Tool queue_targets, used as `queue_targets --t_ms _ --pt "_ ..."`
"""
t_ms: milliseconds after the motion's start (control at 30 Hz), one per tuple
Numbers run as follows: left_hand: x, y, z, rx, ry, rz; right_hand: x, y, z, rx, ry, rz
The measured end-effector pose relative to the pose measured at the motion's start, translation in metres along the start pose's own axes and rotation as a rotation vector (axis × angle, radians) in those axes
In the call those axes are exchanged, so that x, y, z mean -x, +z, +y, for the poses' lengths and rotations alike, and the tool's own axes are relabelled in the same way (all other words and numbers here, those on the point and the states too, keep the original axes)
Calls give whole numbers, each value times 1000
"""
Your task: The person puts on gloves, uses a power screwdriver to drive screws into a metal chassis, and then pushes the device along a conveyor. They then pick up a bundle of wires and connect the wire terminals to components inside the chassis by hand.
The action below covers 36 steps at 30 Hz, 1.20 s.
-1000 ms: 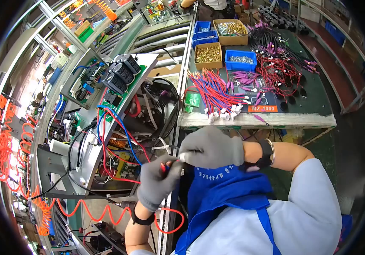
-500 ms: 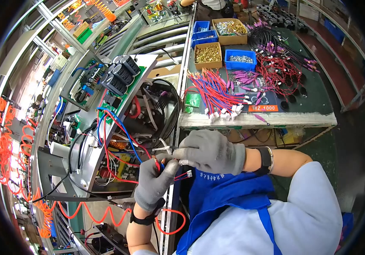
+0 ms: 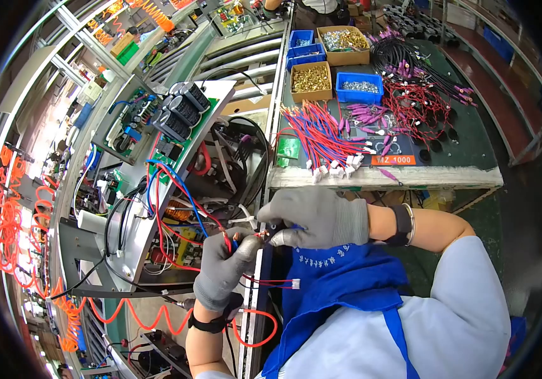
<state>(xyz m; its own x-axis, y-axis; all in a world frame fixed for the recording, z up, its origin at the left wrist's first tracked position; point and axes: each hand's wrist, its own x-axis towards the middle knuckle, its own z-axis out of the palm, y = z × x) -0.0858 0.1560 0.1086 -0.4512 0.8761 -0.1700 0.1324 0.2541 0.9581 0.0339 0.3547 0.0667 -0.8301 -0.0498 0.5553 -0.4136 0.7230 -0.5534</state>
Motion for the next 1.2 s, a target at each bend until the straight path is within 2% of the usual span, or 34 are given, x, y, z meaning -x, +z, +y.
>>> queue_targets --t_ms 33,133,233,400,467,567,700,767,833,867,900,933,1000,1033,1067,1133,1200 --pt "0 1 4 34 -20 -7 -2 3 7 87 -159 52" --pt "-2 5 10 78 -42 -43 -4 0 6 128 -259 73" --pt "-6 3 4 -23 19 -66 -3 1 3 62 -187 71" --pt "-2 13 -22 -318 120 44 10 20 0 -641 547 -153" --pt "-2 21 -30 -547 284 137 14 19 3 -803 787 -277" --pt "-3 19 -33 -630 363 58 14 10 -3 -772 786 -242" --pt "-6 20 -37 -720 556 97 12 3 -9 -764 908 -210" --pt "-7 26 -48 -862 511 96 15 7 -7 -751 966 -222" --pt "-11 29 -59 -994 445 79 28 17 9 -949 1071 -241" --pt "-13 28 -65 -908 465 134 32 22 15 -1051 1127 -244" --pt "-16 27 -68 -821 486 182 31 23 16 -1043 1129 -246" --pt "-19 27 -68 -733 509 221 30 25 11 -1008 988 -133" --pt "-18 29 -58 -334 465 303 21 30 -3 -921 704 99" --pt "-16 31 -52 -122 415 331 22 35 -3 -746 536 192" --pt "-14 32 -46 88 358 358 20 34 -1 -548 429 144" --pt "-4 36 -27 247 330 348 0 28 -19 -298 196 62" --pt "5 42 -12 370 319 351 -7 38 -31 -406 191 -77"
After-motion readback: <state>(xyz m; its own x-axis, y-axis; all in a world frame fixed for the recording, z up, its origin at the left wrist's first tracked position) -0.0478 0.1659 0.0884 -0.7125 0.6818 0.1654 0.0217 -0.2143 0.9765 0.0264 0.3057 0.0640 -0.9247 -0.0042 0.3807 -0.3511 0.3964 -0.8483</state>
